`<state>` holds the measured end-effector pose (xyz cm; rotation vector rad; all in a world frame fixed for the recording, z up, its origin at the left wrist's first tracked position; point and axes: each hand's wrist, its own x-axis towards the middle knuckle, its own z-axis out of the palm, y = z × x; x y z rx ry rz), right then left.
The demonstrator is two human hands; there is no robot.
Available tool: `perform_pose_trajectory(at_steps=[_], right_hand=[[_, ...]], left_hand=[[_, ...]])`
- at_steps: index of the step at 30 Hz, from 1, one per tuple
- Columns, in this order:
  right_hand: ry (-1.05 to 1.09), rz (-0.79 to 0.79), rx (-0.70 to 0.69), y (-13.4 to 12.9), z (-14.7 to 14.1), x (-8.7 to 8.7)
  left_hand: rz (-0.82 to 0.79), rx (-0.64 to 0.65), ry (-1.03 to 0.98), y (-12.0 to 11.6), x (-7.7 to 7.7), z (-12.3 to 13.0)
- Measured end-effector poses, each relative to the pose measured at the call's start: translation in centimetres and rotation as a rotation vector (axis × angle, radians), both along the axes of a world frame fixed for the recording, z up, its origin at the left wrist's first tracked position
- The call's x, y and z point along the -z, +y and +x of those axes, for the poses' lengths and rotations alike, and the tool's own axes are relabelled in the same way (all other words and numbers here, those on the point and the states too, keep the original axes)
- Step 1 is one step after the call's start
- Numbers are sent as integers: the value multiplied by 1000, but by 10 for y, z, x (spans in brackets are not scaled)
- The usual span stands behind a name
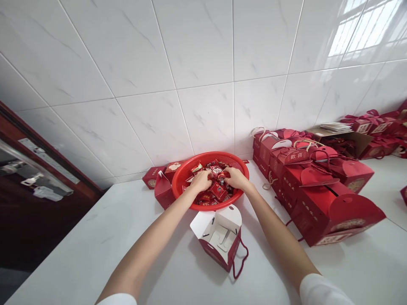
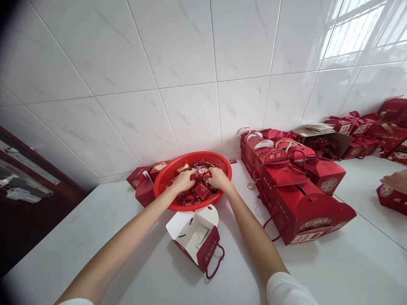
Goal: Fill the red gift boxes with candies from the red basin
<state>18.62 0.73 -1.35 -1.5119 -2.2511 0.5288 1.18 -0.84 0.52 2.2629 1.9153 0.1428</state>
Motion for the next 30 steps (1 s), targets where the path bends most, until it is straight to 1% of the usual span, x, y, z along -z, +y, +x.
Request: perform_pose_trajectory(at_steps=[2,6,9,11,14,18,21,25,30], right_hand=[[18,1,-6,1,1,1],[42,0,-13,1,1,1],[57,-7,-20,1,1,1],[65,-12,-21,0,0,2],[69,-11,-24,0,1,3],[74,-16,-55,0,1,4],[80,-32,-70,1,2,6],[110,-38,-62,2,2,7],[172,-42,-46,3,2,8]], left_hand=[[-30,13,5,0,1,0],[-130,139,38,-5,4,4],[-198,247,130,-9,6,8],[-241,287,192,-11,8,11],[-258,290,240,-11,9,17],[-260,246,274,-10,10,23],[-236,201,169,-7,10,19],[-183,153,-24,-1,9,4],[-10,74,-272,7,4,-11]])
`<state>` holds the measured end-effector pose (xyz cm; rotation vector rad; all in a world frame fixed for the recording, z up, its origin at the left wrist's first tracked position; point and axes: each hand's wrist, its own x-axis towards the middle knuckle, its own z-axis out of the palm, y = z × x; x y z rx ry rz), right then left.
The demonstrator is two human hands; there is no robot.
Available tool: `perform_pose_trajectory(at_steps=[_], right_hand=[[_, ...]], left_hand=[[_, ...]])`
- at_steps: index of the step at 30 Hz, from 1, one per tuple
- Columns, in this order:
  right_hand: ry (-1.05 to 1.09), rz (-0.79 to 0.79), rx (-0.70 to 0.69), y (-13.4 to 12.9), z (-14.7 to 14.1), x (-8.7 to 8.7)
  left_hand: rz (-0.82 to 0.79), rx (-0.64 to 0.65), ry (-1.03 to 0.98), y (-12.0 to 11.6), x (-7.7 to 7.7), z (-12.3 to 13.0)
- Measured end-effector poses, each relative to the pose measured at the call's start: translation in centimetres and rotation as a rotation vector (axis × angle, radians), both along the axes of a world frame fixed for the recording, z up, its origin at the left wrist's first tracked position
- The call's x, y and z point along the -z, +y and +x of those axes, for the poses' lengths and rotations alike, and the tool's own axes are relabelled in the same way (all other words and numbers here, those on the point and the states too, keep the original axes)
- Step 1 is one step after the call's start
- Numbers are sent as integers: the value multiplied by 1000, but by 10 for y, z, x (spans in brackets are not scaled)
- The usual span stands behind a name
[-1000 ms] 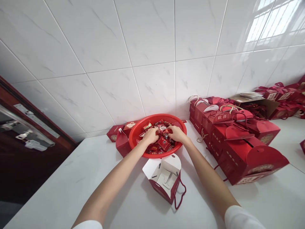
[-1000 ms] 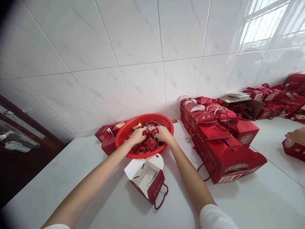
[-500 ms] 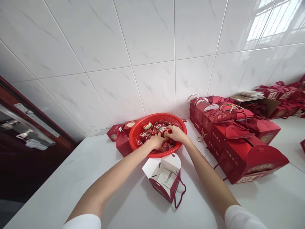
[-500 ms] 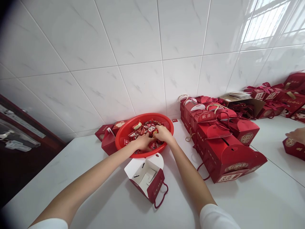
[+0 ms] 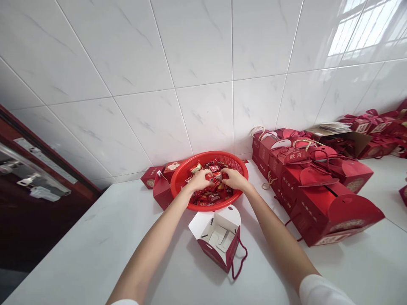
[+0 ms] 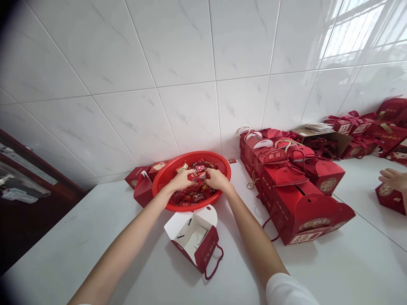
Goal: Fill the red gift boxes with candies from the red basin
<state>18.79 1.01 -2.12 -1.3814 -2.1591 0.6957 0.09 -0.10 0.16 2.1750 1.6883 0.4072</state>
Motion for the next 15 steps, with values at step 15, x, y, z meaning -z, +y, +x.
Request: perform_pose_trajectory(at_steps=[15], right_hand=[[790,-191,-14,9,6,6]], left_hand=[[-30,-19,-520,4,0,-3]])
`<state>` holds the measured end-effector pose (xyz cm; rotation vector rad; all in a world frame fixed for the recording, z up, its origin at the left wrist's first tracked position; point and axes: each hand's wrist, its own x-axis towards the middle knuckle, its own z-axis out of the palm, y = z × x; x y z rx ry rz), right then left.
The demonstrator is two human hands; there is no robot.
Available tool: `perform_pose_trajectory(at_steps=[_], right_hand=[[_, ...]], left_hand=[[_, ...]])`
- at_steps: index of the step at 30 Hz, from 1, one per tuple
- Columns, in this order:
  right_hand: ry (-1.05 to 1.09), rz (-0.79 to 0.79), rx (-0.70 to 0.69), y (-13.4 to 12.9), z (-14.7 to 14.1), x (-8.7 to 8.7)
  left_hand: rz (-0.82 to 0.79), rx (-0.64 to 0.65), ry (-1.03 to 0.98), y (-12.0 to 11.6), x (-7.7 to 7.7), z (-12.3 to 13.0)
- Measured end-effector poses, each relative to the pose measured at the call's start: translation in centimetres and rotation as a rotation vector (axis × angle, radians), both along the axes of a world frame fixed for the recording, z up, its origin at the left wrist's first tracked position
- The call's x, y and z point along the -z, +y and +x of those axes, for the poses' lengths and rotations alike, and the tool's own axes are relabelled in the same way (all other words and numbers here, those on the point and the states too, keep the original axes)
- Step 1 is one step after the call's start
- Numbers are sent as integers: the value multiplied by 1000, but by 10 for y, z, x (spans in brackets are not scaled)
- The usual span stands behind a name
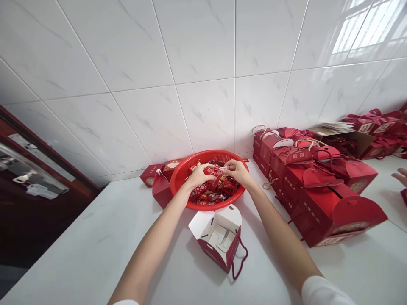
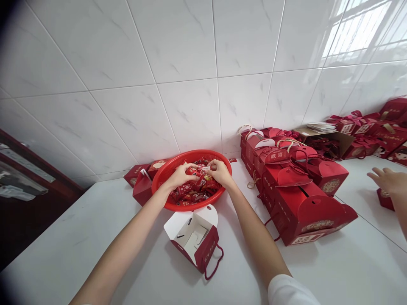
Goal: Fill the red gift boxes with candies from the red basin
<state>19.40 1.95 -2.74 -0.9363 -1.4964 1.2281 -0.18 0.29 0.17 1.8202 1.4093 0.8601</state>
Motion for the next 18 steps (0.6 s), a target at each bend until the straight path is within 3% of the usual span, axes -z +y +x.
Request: perform_pose_trajectory(at_steps=[5,11,18], right_hand=[[31,17,-55,-2,2,-4],[42,-34,-109,-7,-1,-11],[85,-140,-50,-5,-3,-14]], left_hand=[[-67,80,-101,1,6,1],[98,79,-198,0,3,2],[216,92,-207,-2,0,4]])
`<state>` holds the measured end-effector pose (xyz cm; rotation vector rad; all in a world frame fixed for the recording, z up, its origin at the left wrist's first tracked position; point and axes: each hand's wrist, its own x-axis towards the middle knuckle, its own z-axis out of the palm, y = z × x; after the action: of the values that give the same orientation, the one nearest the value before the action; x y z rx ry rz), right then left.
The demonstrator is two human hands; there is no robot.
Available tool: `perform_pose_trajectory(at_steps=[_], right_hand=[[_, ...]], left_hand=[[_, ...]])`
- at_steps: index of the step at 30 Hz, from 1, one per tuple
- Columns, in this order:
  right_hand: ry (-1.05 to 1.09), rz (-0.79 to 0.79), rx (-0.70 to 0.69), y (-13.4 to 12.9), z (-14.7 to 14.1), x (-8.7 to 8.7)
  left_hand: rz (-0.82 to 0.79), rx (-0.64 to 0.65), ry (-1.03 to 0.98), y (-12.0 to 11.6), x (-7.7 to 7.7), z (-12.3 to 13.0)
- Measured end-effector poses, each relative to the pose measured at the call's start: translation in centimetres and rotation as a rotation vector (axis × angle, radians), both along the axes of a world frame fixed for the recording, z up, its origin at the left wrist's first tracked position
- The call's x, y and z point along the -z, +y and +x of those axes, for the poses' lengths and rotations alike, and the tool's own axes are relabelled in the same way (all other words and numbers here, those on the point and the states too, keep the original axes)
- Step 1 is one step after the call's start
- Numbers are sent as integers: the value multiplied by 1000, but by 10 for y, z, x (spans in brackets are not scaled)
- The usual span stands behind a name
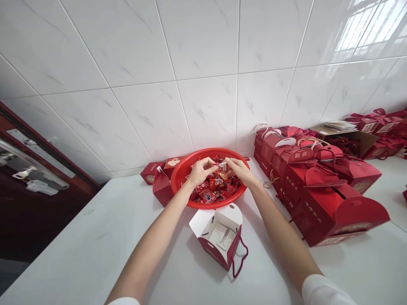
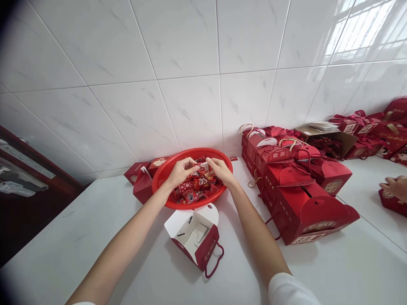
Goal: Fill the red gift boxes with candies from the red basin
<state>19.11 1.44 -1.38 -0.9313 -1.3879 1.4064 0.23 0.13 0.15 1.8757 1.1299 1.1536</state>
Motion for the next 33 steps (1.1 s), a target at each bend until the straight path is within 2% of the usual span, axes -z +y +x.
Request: perform_pose_trajectory(at_steps=[4,7,11,14,19,22,27,33], right_hand=[[66,9,32,-1,2,0],[117,26,76,-2,4,0],[91,89,152,-2,5,1],[66,119,163,-1,5,1],[72,92,142,-1,5,0],[71,80,127,-2,5,0],[96,73,119,-4,5,-2],[173,22,127,-4,5,-4]], left_hand=[[-30,6,37,1,2,-1],[-66,-62,86,4,6,-2],[-88,-218,465,6,9,-4],[-155,-251,674,5,9,-9],[-339,-194,903,2,12,-17],[-381,-150,977,2,14,-18],[-418,-93,1014,7,21,-18],[-439,-30,948,7,25,-19]])
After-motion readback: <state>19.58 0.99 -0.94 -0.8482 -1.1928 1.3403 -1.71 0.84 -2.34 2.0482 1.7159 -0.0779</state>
